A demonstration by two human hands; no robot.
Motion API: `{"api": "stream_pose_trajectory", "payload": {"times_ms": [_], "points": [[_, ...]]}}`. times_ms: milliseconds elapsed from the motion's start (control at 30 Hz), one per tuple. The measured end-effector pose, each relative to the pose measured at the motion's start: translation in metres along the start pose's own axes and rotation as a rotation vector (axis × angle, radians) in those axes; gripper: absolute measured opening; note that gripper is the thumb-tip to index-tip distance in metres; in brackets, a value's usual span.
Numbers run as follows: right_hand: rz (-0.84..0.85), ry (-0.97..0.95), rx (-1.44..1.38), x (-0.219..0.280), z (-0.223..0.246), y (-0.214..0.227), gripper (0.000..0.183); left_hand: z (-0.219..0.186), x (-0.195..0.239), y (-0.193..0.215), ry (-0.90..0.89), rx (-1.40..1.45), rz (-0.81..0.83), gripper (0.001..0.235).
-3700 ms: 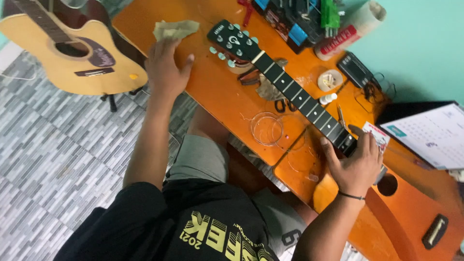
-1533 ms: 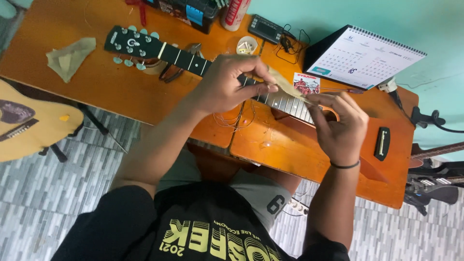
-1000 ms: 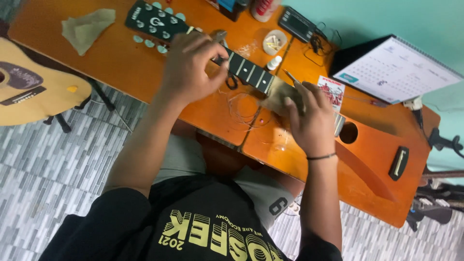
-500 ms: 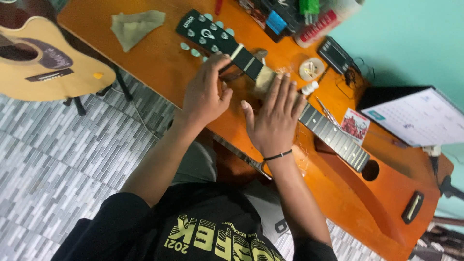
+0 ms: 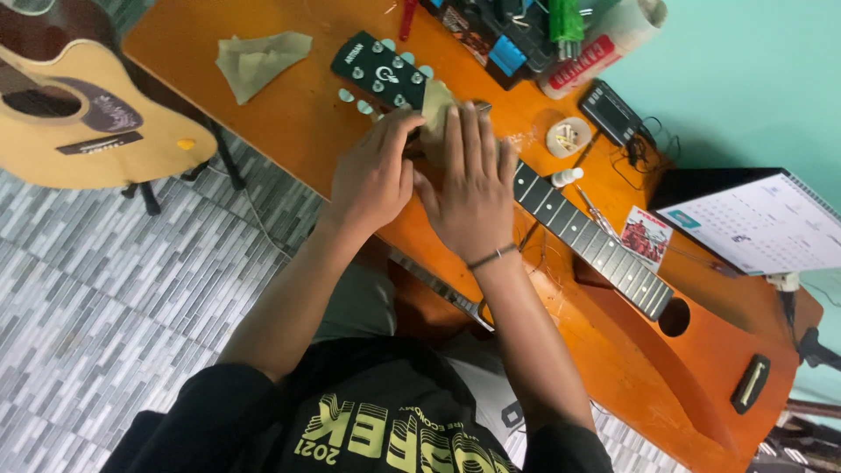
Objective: The person cleans the fretboard and headstock of a guitar neck using a cloth. They wipe the fretboard, then the body of the neck, and finally the tuning pegs on the headstock.
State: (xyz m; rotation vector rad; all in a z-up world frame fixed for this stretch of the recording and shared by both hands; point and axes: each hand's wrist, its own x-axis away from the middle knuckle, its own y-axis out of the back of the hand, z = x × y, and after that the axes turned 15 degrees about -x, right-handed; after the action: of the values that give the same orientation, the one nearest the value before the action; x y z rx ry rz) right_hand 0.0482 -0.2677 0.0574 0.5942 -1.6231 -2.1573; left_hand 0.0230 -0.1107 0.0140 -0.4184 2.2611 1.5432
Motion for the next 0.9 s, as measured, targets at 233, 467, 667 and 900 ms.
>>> {"api": "stream_pose_trajectory", "payload": {"times_ms": [233,467,667,900], "points": [[0.088,-0.152,-0.155,0.075,-0.057,0.038,0.083,-0.032,-0.010,0.028,0.010,0.018,0.056,0.057],[-0.042,-0.256,-0.141,0.171,-0.123,0.055,0.079,-0.072,-0.012,0.023,-0.058,0.020,-0.068,0.054],[-0.131,-0.512,-0.070,0.244,-0.177,0.073,0.082,-0.146,-0.005,-0.014,-0.283,0.226,-0.083,0.048],[-0.203,-0.867,-0.034,0.315,-0.231,0.072,0.074,-0.252,0.000,-0.036,-0.630,0.257,0.260,0.051]]}}
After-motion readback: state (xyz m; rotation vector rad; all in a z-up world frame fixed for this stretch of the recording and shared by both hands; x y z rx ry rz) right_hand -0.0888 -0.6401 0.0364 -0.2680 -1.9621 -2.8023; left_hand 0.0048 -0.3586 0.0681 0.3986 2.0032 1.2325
